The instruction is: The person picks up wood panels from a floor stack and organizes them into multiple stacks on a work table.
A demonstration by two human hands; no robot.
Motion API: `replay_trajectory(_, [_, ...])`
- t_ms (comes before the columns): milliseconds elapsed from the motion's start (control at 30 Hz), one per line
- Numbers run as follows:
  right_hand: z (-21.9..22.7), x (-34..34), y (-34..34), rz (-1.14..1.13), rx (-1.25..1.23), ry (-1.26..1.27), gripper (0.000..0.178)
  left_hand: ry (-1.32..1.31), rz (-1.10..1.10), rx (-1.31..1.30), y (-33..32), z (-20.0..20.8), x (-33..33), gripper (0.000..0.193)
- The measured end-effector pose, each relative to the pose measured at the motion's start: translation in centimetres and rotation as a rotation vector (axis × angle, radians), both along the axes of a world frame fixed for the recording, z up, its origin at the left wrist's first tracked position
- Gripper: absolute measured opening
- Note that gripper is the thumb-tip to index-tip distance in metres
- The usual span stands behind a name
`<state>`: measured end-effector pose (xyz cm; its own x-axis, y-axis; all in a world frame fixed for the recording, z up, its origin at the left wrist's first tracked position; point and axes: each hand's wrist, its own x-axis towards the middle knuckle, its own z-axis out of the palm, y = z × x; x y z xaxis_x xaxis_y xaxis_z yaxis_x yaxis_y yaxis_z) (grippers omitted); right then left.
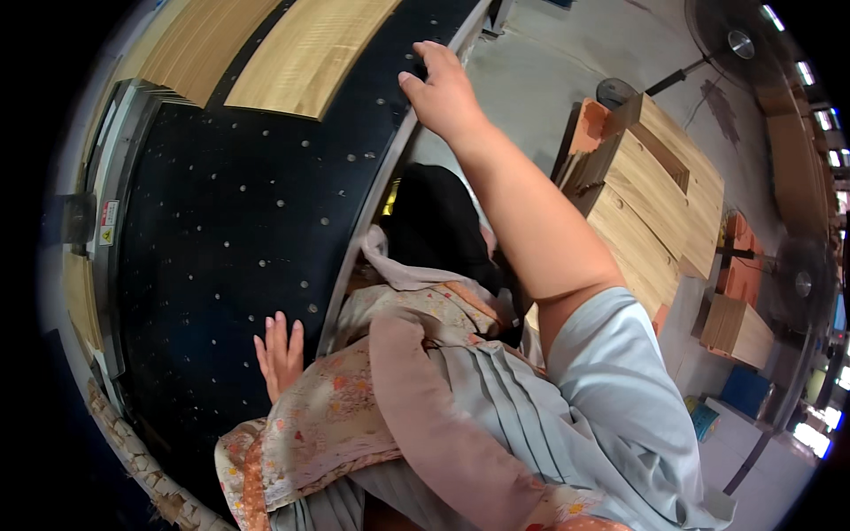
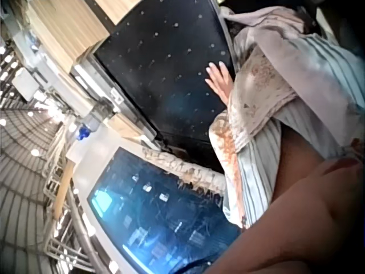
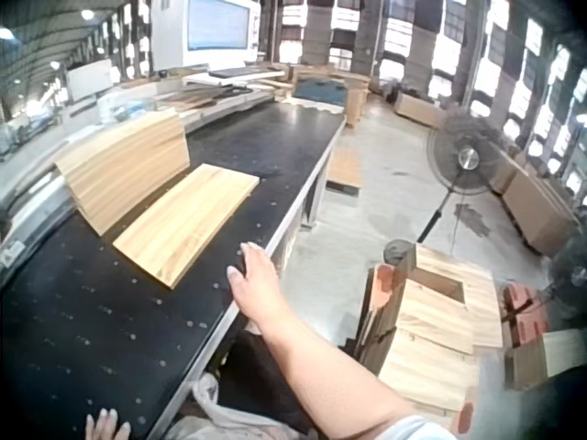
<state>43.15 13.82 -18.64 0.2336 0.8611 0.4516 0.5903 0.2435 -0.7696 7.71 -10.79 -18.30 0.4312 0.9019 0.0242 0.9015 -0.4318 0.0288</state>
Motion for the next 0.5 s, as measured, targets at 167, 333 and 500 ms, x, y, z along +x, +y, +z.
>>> replay_trajectory(167, [-3.2,-5.1,2.9,-0.283,0.052,0.022,0.045,-0.063,-0.074,0.006,0.5,-0.5,-1.5,0.041])
replay_trajectory(333, [-2.4,-5.2,2.1,-0.258,-0.013,0.041,0.046,-1.520,0.518,-1.135,-1.6,-7.4,-8.4,0.052])
replay_trajectory(500, [-2.1,-5.2,1.7,-0.246,-0.059,0.005,0.045,-2.420,0.020,-1.633,-1.6,-11.4,-7.6,0.062])
